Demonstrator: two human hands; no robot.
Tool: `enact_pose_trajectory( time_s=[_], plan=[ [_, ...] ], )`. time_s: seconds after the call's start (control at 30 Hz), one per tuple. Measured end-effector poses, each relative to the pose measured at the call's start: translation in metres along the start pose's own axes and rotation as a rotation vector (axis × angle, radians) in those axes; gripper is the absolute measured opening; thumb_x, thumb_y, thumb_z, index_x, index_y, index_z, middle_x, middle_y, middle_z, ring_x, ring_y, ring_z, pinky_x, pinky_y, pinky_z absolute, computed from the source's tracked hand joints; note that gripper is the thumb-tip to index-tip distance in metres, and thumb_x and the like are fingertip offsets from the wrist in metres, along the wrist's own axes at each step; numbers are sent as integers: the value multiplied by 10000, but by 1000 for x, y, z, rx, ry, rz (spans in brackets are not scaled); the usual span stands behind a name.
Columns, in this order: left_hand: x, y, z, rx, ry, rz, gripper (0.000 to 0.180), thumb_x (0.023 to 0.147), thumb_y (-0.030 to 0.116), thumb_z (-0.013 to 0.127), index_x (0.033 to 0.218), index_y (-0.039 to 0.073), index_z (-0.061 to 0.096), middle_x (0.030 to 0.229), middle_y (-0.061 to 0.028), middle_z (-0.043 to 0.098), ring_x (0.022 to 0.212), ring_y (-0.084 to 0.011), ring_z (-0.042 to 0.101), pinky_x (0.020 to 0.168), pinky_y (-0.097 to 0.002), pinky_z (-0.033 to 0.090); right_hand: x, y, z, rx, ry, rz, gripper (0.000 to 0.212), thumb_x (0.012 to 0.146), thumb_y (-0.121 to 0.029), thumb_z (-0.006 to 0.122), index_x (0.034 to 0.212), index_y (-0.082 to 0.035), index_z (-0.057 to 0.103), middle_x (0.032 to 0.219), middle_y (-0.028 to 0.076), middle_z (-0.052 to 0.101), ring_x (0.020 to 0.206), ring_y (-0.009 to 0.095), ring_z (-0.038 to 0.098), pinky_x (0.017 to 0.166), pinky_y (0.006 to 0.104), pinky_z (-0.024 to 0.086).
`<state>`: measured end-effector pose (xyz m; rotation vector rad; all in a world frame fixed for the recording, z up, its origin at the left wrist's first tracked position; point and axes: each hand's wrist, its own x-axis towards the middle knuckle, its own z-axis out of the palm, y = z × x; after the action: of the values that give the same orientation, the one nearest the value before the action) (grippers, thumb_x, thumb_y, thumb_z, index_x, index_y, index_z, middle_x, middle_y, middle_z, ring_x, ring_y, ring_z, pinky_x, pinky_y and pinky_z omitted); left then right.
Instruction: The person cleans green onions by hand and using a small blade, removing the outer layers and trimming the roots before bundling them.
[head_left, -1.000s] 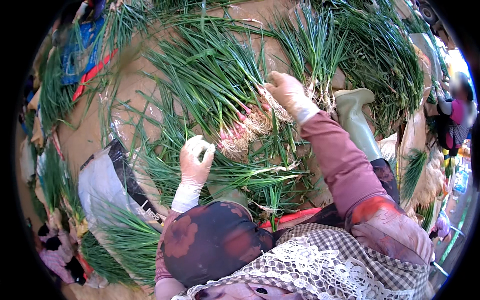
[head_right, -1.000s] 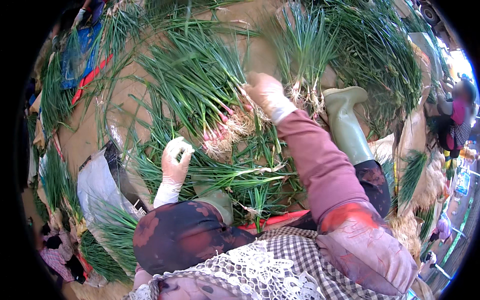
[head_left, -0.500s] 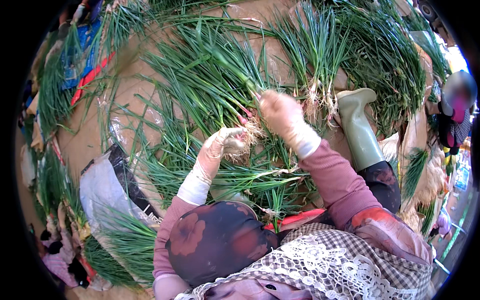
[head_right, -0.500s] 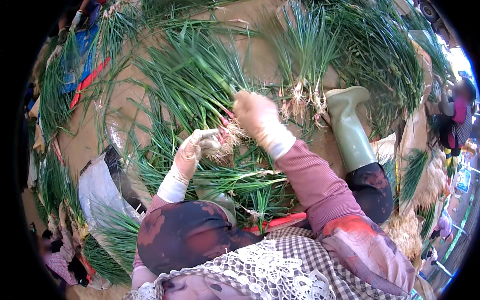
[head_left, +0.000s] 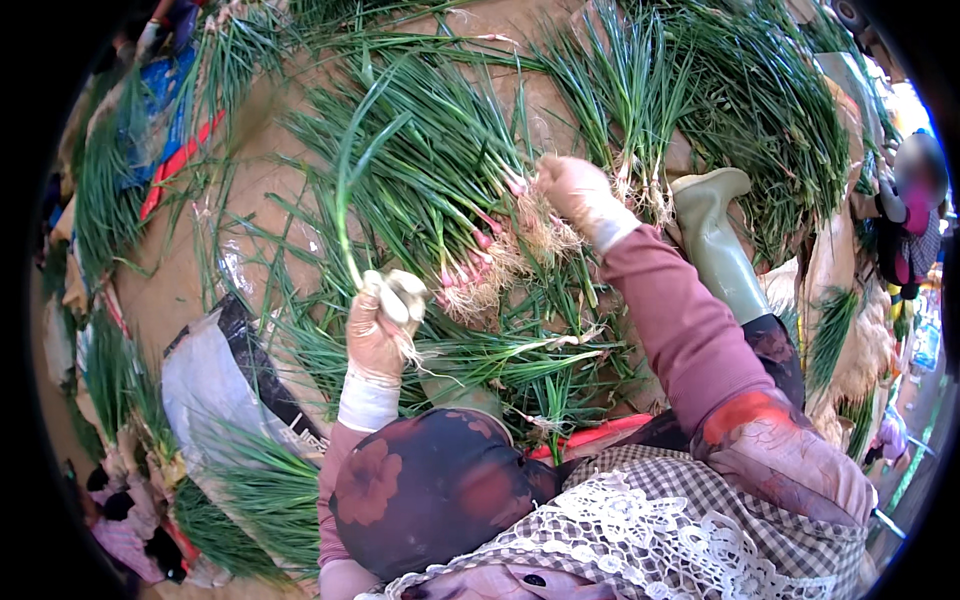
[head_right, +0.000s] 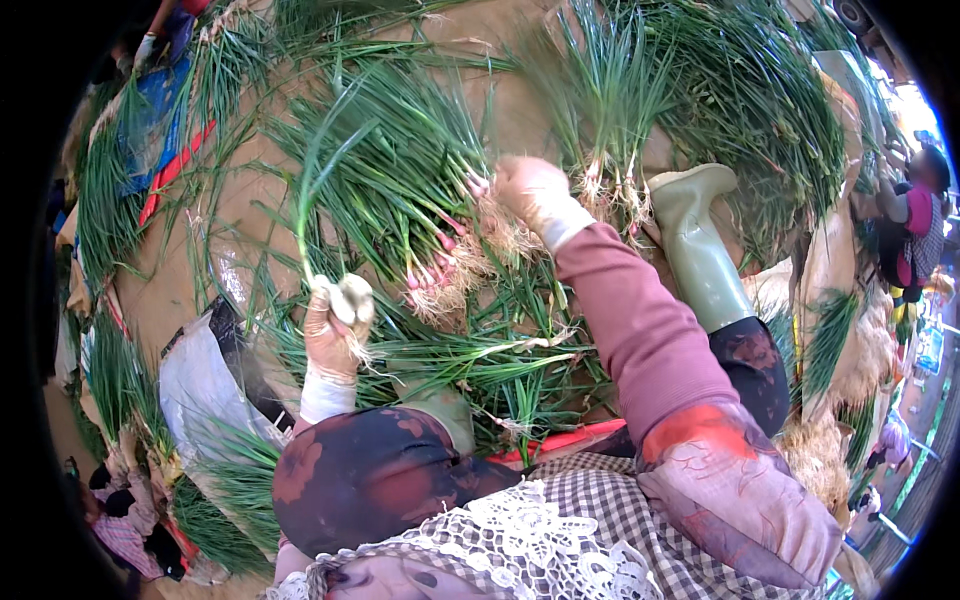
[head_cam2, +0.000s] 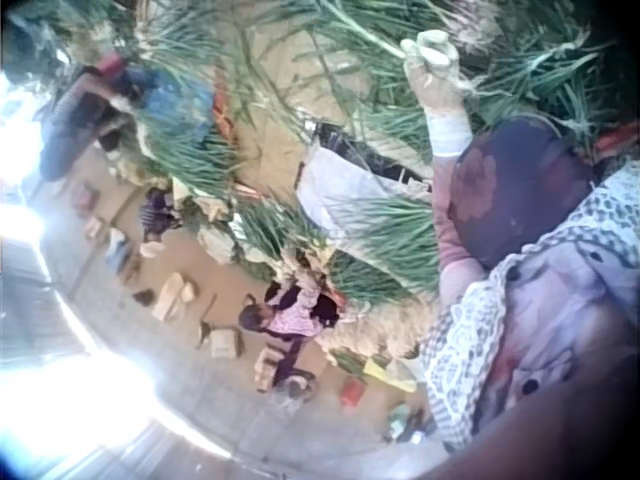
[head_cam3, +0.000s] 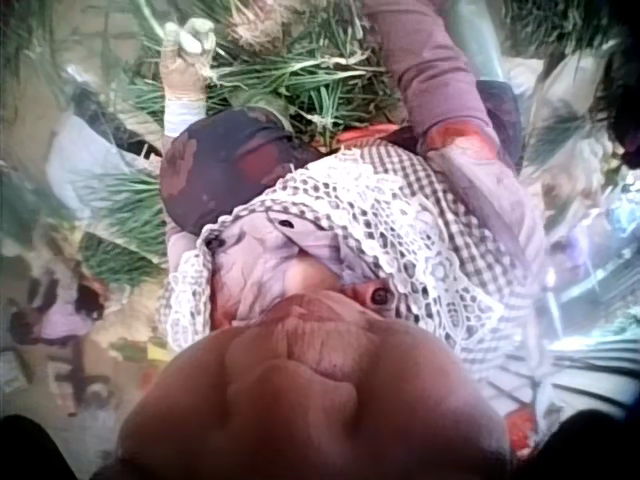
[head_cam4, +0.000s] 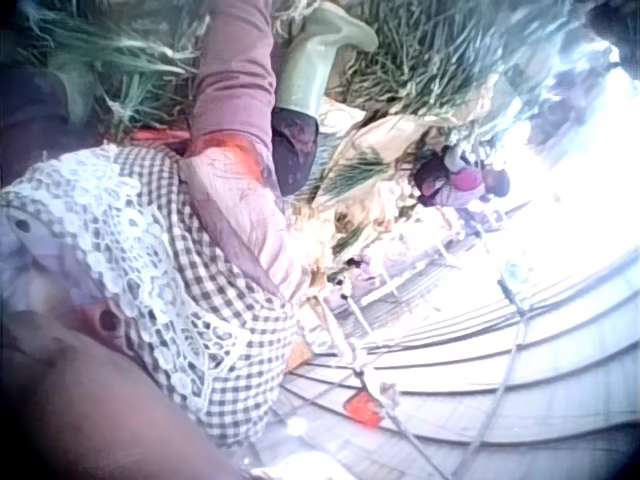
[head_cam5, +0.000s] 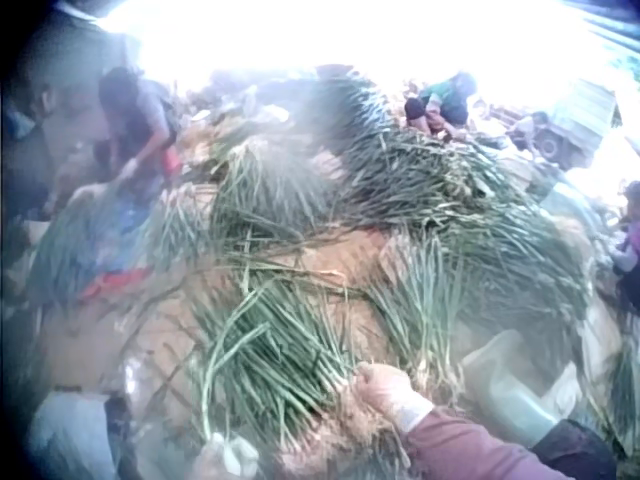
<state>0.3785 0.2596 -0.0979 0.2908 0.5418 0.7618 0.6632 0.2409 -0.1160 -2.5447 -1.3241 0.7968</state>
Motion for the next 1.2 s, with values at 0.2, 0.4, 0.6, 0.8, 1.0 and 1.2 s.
enact_pose_trajectory(
  time_s=[0.2,0.4,0.6,0.8,1.0,1.2],
  plan=[
    [10,-32,-11,354,-174,-341,547,864,340,397,1212,-74,311,1191,-191,419,1056,-253,462,890,-355,359,-85,-66,10,-8,-234,-277,259,798,-323,429,830,-102,562,761,133,581,769,285,563,714,382,432],
    [5,-6,18,381,20,23,267,848,212,456,977,-19,490,793,-114,591,659,-206,568,606,-322,494,-32,-34,20,329,169,-293,248,800,-284,494,889,-59,551,826,140,562,795,307,540,705,386,423],
    [3,28,10,47,-149,175,321,840,247,472,1041,-4,473,696,-52,556,648,-190,530,570,-275,455,3,-21,17,69,-64,-102,290,784,-301,497,902,-40,540,873,180,558,828,319,539,721,382,423],
    [7,-34,-18,189,111,-332,325,860,185,412,1107,-24,439,1080,-136,507,898,-209,554,743,-329,474,-88,-53,67,380,-77,-416,259,842,-280,455,941,-57,544,767,158,563,757,305,542,677,345,421],
    [3,-45,-10,342,156,-321,226,859,177,438,988,4,502,789,-60,553,644,-133,547,568,-257,471,-87,-55,74,1008,-452,-86,320,816,-320,503,913,-15,498,753,126,557,671,217,553,584,307,432],
    [-1,-41,4,383,155,-331,138,844,176,481,839,40,507,612,-5,477,532,-116,477,519,-248,441,-80,-65,83,885,-398,-103,238,824,-260,455,814,-37,537,674,96,554,605,241,535,557,344,433]
  ],
)
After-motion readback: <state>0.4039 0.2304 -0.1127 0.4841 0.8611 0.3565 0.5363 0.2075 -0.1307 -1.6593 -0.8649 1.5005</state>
